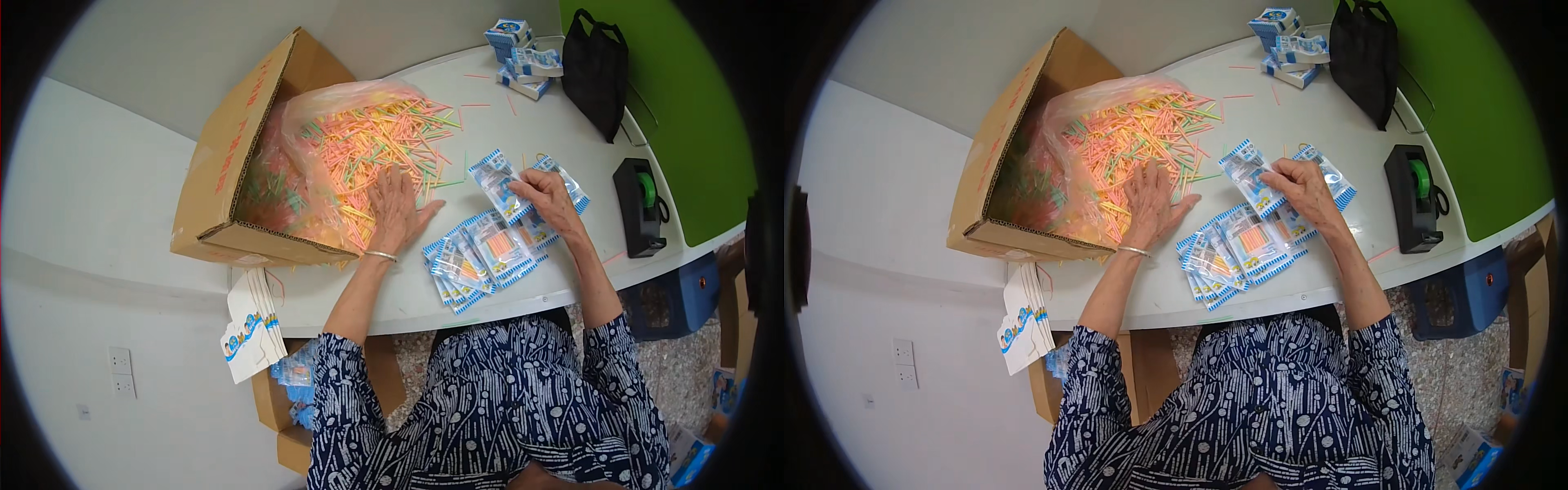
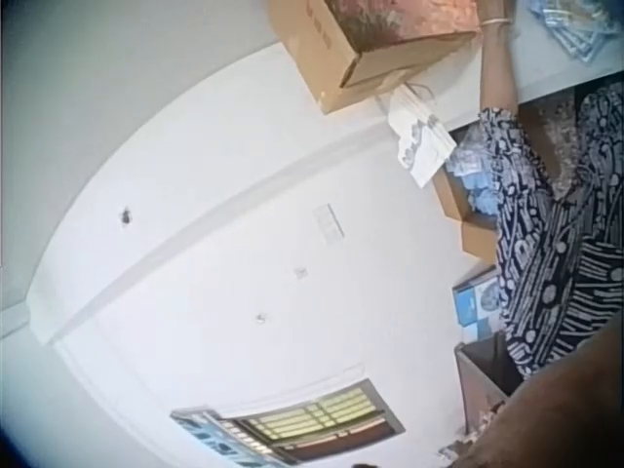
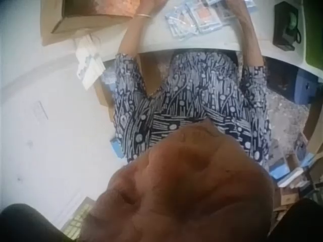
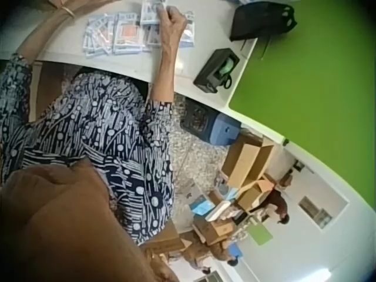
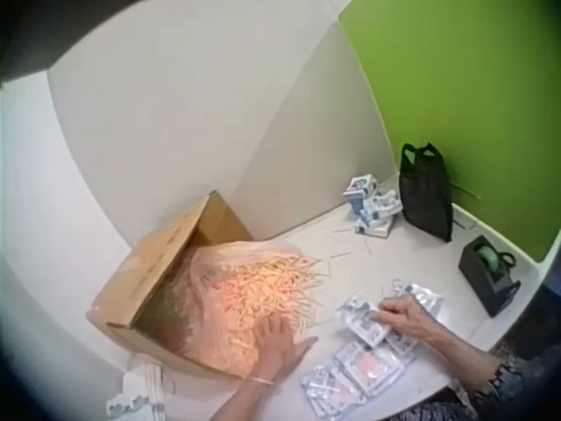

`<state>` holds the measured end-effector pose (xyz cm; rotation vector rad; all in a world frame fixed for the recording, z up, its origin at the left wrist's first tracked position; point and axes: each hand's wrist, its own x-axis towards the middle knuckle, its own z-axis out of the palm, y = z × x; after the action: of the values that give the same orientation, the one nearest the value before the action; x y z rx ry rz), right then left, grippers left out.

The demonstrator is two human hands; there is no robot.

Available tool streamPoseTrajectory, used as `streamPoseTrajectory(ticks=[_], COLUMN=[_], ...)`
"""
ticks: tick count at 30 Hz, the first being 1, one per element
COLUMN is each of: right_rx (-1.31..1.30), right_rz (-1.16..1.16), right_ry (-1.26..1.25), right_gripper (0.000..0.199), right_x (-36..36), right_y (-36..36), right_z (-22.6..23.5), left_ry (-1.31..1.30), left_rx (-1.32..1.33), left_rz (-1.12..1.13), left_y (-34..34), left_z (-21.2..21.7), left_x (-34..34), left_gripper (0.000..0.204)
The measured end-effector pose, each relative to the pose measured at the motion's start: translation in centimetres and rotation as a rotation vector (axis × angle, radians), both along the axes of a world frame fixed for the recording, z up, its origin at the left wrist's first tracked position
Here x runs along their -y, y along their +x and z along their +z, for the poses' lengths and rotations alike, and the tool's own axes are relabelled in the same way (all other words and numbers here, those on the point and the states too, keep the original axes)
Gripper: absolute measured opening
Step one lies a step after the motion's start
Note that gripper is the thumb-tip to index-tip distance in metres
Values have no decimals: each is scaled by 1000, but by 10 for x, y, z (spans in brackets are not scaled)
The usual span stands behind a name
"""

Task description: Packaging small white items into individual blue pouches from a cardboard box on a workspace desk.

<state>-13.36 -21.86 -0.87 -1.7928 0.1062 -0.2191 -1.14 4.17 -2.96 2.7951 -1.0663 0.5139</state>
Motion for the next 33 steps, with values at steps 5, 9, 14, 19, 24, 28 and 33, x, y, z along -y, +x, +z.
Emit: streamPoseTrajectory(ticks=[5, 9, 14, 19, 24, 28, 33], right_rx=[16, 4, 20, 24, 17, 43, 29], right_rz=[5, 1, -3, -23, -15, -8, -6], right_ry=[0, 13, 23, 12, 38, 44, 32], right_gripper=[27, 27, 27, 29, 31, 30, 30], right_x=[-1, -2, 2, 4, 3, 4, 1], right_y=[0, 0, 1, 0, -2, -1, -1], right_z=[-2, -2, -8, -6, -2, -5, -3], left_ry=[100, 128, 145, 200, 315, 105, 63], left_rx=[-149, 48, 117, 159, 123, 108, 88], left_rz=[19, -77, -133, -76, -2, -80, -167], left_y=[29, 42, 50, 48, 43, 40, 36], left_z=[5, 1, -4, -8, -10, -11, -8], left_x=[-1, -4, 0, 4, 6, 0, -10], left_gripper=[77, 49, 40, 33, 29, 23, 28])
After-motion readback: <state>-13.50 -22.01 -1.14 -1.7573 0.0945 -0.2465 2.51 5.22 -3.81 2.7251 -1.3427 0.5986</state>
